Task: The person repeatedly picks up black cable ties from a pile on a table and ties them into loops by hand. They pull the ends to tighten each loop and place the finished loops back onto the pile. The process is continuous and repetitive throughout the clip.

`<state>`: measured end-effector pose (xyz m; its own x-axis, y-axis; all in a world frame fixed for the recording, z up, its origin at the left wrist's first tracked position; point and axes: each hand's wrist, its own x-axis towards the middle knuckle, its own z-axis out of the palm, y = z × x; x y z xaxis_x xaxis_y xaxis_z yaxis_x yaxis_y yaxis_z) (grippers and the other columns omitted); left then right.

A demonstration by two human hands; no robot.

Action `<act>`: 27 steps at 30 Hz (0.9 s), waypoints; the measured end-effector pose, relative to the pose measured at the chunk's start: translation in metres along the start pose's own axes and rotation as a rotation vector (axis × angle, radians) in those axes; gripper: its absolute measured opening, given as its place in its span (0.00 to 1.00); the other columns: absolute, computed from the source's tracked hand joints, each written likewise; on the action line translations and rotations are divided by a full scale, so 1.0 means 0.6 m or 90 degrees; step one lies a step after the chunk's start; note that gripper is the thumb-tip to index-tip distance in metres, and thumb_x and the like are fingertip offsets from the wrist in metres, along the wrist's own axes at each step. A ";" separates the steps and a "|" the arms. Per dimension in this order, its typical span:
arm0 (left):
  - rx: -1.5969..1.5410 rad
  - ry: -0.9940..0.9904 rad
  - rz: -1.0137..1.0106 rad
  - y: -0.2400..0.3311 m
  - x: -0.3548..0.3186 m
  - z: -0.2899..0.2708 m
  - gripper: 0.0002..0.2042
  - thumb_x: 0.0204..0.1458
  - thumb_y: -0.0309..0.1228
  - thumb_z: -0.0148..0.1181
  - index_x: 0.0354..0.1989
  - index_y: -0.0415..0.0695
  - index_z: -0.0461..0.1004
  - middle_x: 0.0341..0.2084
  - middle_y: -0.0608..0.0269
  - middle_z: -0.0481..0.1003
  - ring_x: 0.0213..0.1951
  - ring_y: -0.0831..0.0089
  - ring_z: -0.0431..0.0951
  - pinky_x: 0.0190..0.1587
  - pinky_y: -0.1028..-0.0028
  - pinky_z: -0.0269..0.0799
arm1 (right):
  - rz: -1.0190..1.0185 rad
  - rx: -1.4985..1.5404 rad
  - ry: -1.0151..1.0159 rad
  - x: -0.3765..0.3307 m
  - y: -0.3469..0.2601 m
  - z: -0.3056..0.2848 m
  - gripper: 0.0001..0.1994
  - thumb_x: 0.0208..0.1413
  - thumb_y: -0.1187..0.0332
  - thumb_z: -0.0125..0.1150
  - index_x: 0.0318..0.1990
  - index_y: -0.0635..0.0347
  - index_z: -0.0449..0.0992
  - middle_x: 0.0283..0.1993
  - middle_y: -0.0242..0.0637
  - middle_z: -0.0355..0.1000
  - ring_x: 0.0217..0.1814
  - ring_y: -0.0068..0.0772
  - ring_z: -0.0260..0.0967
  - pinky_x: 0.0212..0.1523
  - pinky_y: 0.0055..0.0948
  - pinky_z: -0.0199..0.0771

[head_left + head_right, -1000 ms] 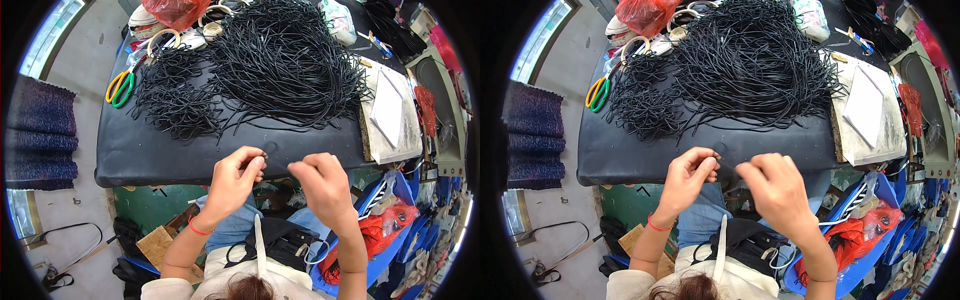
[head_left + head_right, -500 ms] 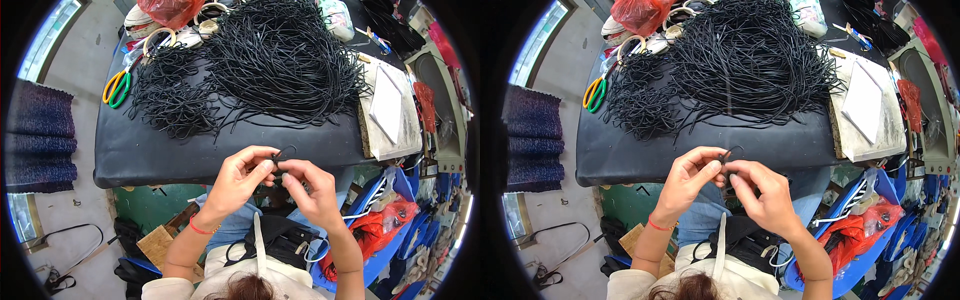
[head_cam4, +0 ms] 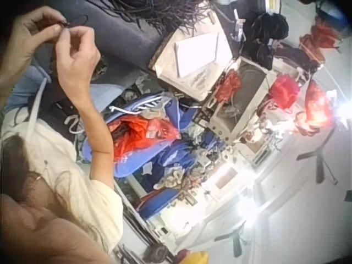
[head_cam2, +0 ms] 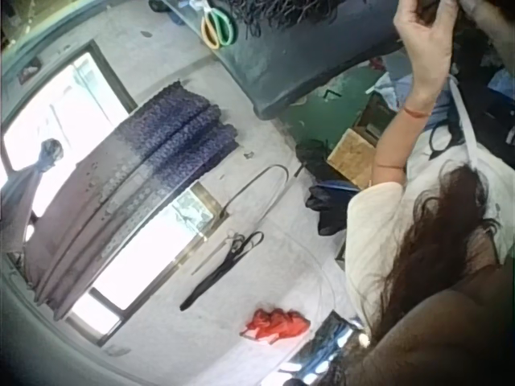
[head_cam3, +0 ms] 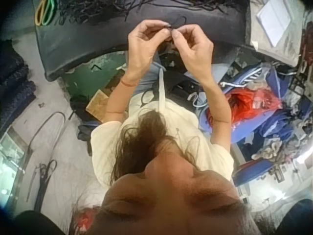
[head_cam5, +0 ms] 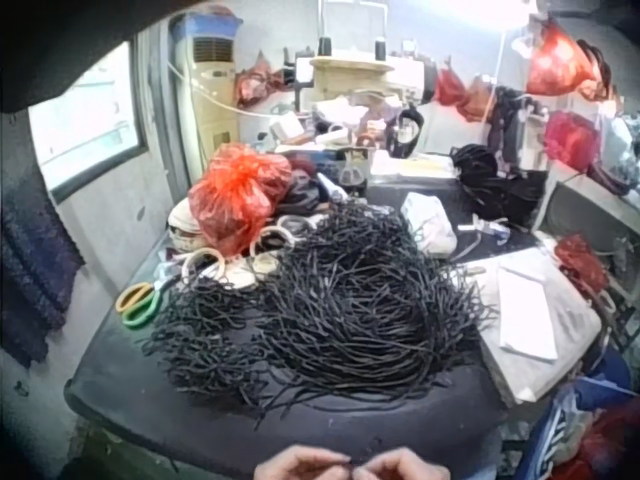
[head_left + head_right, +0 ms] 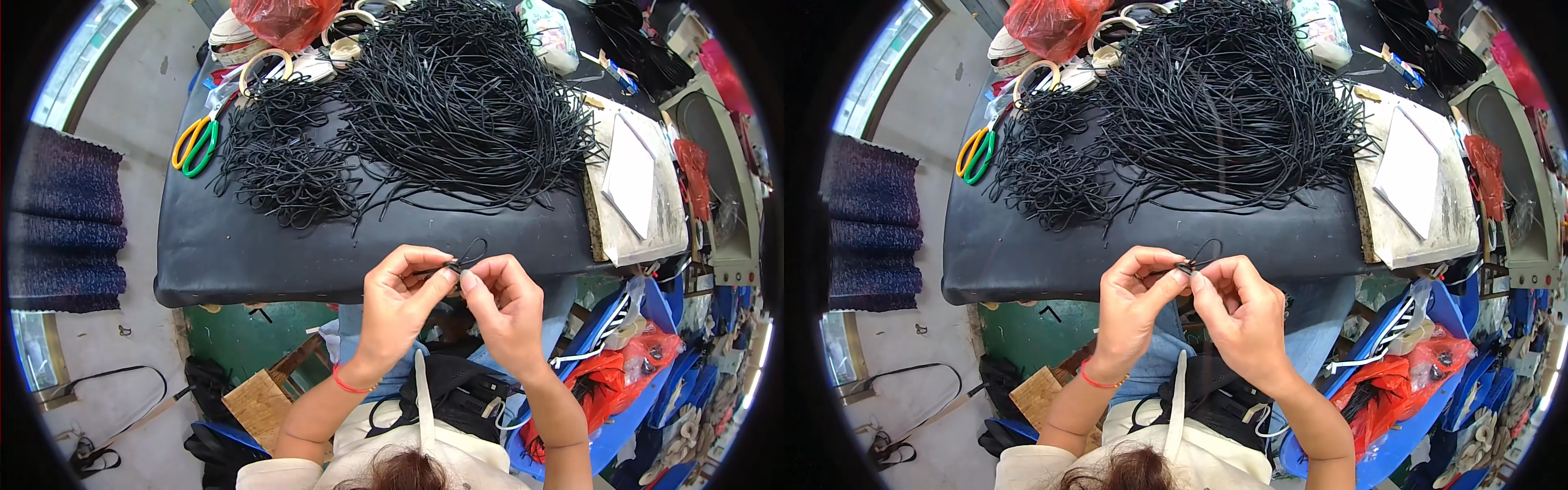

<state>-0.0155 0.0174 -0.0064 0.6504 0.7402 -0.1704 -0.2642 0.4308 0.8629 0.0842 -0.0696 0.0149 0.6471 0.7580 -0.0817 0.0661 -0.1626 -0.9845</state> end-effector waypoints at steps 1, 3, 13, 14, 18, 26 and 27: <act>0.015 0.021 0.023 -0.005 -0.003 0.004 0.07 0.48 0.18 0.57 0.36 0.34 0.71 0.31 0.59 0.74 0.35 0.78 0.75 0.38 0.79 0.72 | -0.024 -0.052 0.007 0.000 -0.007 0.003 0.05 0.51 0.74 0.58 0.30 0.66 0.69 0.22 0.29 0.70 0.22 0.10 0.63 0.22 0.12 0.62; 0.161 0.049 0.119 -0.008 -0.009 0.012 0.09 0.47 0.18 0.57 0.38 0.35 0.69 0.33 0.59 0.74 0.37 0.78 0.74 0.40 0.79 0.71 | -0.042 -0.063 0.007 0.003 -0.014 0.011 0.05 0.51 0.74 0.58 0.30 0.66 0.69 0.21 0.29 0.69 0.22 0.10 0.62 0.20 0.12 0.61; 0.318 -0.097 -0.028 0.036 -0.004 -0.010 0.18 0.47 0.19 0.57 0.47 0.38 0.61 0.32 0.61 0.75 0.36 0.80 0.74 0.40 0.81 0.68 | -0.222 -0.247 -0.141 0.034 0.006 -0.025 0.10 0.48 0.69 0.62 0.34 0.66 0.74 0.31 0.37 0.69 0.35 0.23 0.64 0.34 0.22 0.65; 0.328 -0.110 -0.041 0.037 -0.004 -0.011 0.19 0.47 0.19 0.57 0.47 0.38 0.60 0.33 0.62 0.75 0.37 0.80 0.74 0.40 0.81 0.68 | -0.115 -0.128 -0.135 0.033 0.003 -0.023 0.09 0.49 0.69 0.61 0.34 0.66 0.73 0.30 0.35 0.70 0.34 0.21 0.64 0.33 0.21 0.65; 0.302 -0.183 -0.070 0.037 -0.008 -0.011 0.22 0.48 0.20 0.57 0.52 0.39 0.59 0.37 0.61 0.73 0.41 0.79 0.72 0.42 0.80 0.69 | 0.104 0.175 -0.073 0.038 -0.002 -0.019 0.06 0.52 0.70 0.59 0.31 0.65 0.72 0.27 0.27 0.70 0.29 0.12 0.64 0.31 0.16 0.65; 0.223 -0.114 -0.035 0.006 -0.011 -0.011 0.10 0.47 0.26 0.61 0.37 0.36 0.73 0.28 0.60 0.77 0.32 0.82 0.75 0.35 0.81 0.70 | 0.136 0.189 -0.099 0.030 0.002 -0.018 0.08 0.54 0.67 0.58 0.31 0.63 0.72 0.25 0.25 0.67 0.28 0.11 0.60 0.28 0.14 0.61; 0.248 -0.119 -0.010 0.007 -0.010 -0.011 0.10 0.48 0.27 0.61 0.37 0.37 0.73 0.27 0.61 0.77 0.31 0.82 0.74 0.34 0.81 0.70 | 0.153 0.165 -0.123 0.031 0.004 -0.023 0.09 0.54 0.66 0.57 0.30 0.63 0.72 0.25 0.24 0.67 0.27 0.10 0.59 0.27 0.14 0.59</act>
<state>-0.0252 0.0183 -0.0052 0.7795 0.6135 -0.1267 0.0117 0.1880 0.9821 0.1072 -0.0647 0.0132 0.4643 0.8265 -0.3182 -0.2798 -0.2040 -0.9382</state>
